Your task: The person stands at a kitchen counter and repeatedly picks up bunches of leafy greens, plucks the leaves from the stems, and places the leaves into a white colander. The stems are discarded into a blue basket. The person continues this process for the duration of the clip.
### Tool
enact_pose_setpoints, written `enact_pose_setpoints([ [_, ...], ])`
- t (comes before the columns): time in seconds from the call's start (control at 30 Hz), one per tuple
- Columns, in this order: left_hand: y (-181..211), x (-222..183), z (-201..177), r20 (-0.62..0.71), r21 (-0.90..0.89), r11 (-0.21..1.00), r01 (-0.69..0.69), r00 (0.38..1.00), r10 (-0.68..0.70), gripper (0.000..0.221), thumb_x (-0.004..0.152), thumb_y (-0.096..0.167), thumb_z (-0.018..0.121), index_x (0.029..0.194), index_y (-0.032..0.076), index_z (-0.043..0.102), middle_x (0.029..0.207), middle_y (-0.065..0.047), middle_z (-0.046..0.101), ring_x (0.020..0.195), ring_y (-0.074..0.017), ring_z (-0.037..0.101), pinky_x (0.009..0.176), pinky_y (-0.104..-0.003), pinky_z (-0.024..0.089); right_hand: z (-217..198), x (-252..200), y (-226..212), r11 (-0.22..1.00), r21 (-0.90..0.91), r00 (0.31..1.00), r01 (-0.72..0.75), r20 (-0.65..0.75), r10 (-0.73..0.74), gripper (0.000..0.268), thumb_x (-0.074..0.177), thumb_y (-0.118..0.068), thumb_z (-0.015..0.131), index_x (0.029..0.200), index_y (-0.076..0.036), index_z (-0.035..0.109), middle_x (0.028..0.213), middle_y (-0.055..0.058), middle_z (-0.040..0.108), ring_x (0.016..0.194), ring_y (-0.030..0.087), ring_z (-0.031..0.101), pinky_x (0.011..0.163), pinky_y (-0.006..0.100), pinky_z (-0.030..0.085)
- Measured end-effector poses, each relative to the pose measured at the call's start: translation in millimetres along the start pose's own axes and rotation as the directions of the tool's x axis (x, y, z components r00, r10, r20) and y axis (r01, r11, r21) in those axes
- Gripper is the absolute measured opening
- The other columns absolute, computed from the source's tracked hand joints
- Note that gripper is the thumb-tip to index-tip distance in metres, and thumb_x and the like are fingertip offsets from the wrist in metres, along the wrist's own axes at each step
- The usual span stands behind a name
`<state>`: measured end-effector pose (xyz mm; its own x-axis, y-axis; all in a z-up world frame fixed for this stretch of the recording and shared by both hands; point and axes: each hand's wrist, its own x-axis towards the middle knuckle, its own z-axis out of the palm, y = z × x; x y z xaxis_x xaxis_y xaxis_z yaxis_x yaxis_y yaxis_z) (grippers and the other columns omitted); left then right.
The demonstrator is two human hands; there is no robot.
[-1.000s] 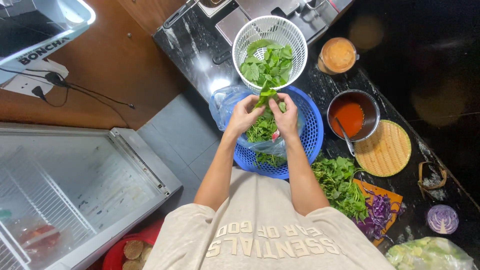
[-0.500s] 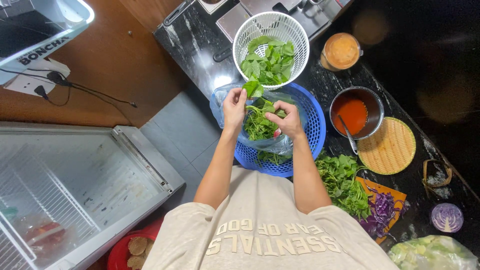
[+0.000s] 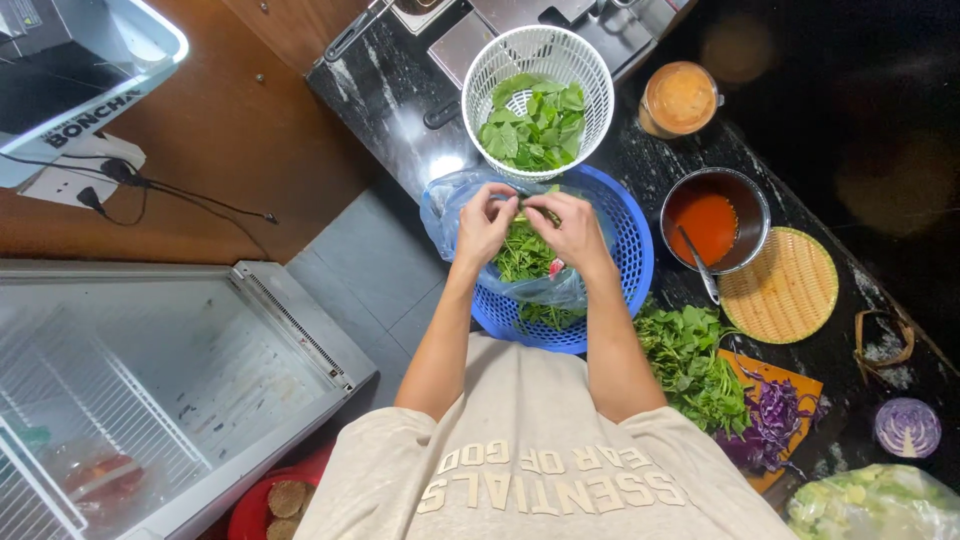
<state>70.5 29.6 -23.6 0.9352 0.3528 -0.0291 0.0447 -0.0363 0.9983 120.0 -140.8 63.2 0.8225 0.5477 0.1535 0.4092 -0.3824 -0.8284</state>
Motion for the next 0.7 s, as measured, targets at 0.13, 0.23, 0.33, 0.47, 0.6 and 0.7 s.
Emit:
enact_pose_setpoints([
  [0.13,39.3,-8.3,-15.3,0.132,0.092,0.994,-0.051,0.99,0.039,0.03,0.088,0.01,0.076,0.115,0.003,0.064,0.077,-0.004,0.075,0.071,-0.0046,0.066,0.064,-0.023,0.054,6.3,-3.2,22.4,1.0,-0.008,0.999,-0.008,0.032,0.008,0.017,0.092,-0.016,0.075,0.101,-0.002,0.075,0.077,0.012,0.063,0.065,0.022,0.06,0.062,0.036,0.048],
  [0.23,51.0,-6.5,-19.7,0.193,0.203,0.976,-0.08,0.98,0.041,0.034,0.084,0.009,0.079,0.115,0.003,0.065,0.078,-0.006,0.076,0.072,-0.009,0.071,0.066,-0.026,0.056,7.0,-1.2,23.6,1.0,0.008,0.999,-0.001,0.041,0.001,0.015,0.089,-0.014,0.076,0.095,-0.001,0.073,0.078,0.011,0.065,0.066,0.023,0.062,0.063,0.036,0.049],
  [0.33,51.7,-9.1,-23.3,0.273,0.206,0.958,-0.198,0.952,0.138,0.032,0.081,0.01,0.079,0.111,0.002,0.069,0.086,-0.01,0.077,0.08,-0.0166,0.077,0.073,-0.03,0.06,11.0,-3.1,19.0,0.995,-0.019,0.995,0.094,-0.031,-0.094,0.013,0.088,-0.012,0.076,0.093,-0.001,0.073,0.082,0.012,0.066,0.073,0.026,0.064,0.067,0.037,0.05],
  [0.47,63.3,-13.1,-22.6,0.248,0.412,0.899,-0.15,0.968,0.048,0.017,0.086,0.014,0.075,0.097,0.002,0.076,0.082,-0.016,0.075,0.075,-0.0274,0.076,0.069,-0.036,0.058,17.6,-4.6,19.9,0.98,-0.064,0.971,0.19,-0.136,-0.197,0.009,0.089,-0.008,0.076,0.094,-0.001,0.072,0.086,0.013,0.066,0.081,0.029,0.065,0.073,0.038,0.05],
  [0.6,55.9,-12.8,-24.2,0.236,0.494,0.839,-0.228,0.964,0.124,0.015,0.087,0.008,0.069,0.099,0.003,0.076,0.085,-0.021,0.072,0.078,-0.0381,0.07,0.07,-0.043,0.055,12.1,-7.8,-2.4,0.981,-0.05,0.977,0.19,-0.093,-0.194,0.019,0.089,-0.008,0.074,0.107,-0.003,0.073,0.088,0.012,0.064,0.078,0.029,0.064,0.071,0.038,0.051],
  [0.7,43.7,-11.2,-27.1,0.29,0.463,0.832,-0.305,0.939,0.183,0.013,0.089,0.005,0.065,0.098,0.001,0.073,0.089,-0.021,0.072,0.084,-0.0395,0.069,0.074,-0.045,0.054,14.2,-9.0,-5.2,0.977,-0.085,0.98,0.193,-0.03,-0.196,0.025,0.088,-0.011,0.074,0.112,-0.005,0.073,0.088,0.012,0.062,0.076,0.029,0.064,0.069,0.039,0.051],
])
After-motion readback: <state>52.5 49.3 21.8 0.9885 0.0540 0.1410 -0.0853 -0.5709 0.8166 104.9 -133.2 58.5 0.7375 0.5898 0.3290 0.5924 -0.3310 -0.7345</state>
